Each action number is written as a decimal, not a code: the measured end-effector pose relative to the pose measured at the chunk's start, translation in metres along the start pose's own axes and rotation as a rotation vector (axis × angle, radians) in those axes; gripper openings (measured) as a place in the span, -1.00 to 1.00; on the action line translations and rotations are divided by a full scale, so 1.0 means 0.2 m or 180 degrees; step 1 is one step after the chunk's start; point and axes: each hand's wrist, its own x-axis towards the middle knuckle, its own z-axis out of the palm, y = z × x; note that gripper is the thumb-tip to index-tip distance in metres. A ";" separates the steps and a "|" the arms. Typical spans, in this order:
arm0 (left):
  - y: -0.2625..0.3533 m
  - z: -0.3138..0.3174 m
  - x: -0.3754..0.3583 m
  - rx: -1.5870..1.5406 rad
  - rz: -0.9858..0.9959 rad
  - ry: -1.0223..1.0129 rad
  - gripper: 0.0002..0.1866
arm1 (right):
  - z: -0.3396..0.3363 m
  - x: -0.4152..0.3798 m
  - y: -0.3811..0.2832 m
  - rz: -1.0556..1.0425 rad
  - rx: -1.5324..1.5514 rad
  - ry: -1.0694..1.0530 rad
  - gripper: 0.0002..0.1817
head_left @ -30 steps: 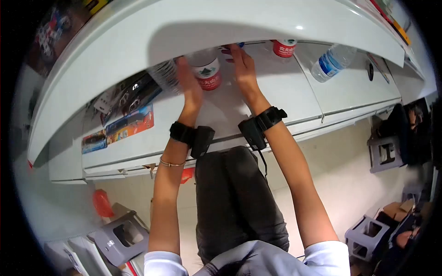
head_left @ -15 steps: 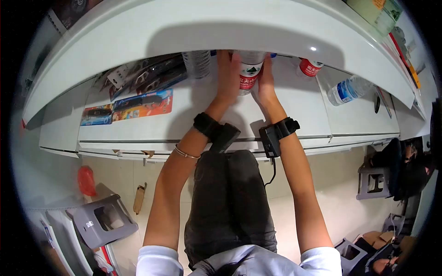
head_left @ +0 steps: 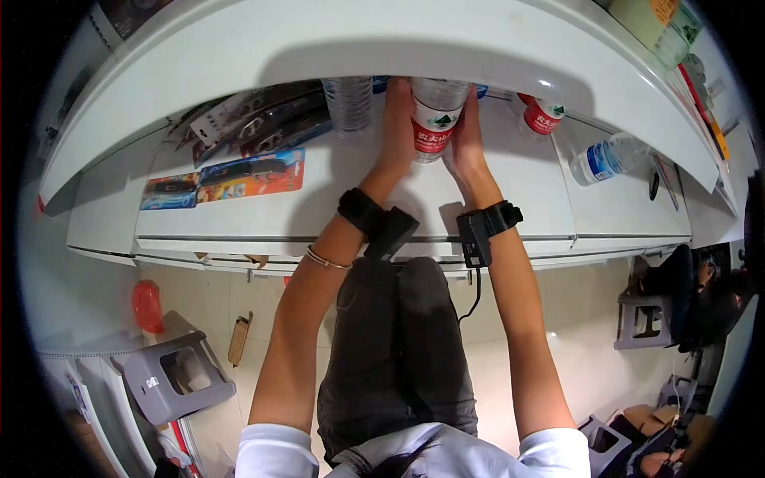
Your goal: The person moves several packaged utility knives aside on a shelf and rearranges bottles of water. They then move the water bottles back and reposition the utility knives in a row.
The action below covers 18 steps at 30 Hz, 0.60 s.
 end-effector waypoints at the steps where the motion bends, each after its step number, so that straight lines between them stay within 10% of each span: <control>1: 0.01 0.00 0.01 0.0002 -0.0039 0.0001 -0.35 | 0.00 0.00 0.00 -0.0001 -0.0081 0.0019 -0.36; 18: 0.07 0.02 0.02 -0.0186 -0.0404 -0.0106 -0.37 | 0.06 -0.05 -0.05 0.0155 -0.0287 0.0034 -0.35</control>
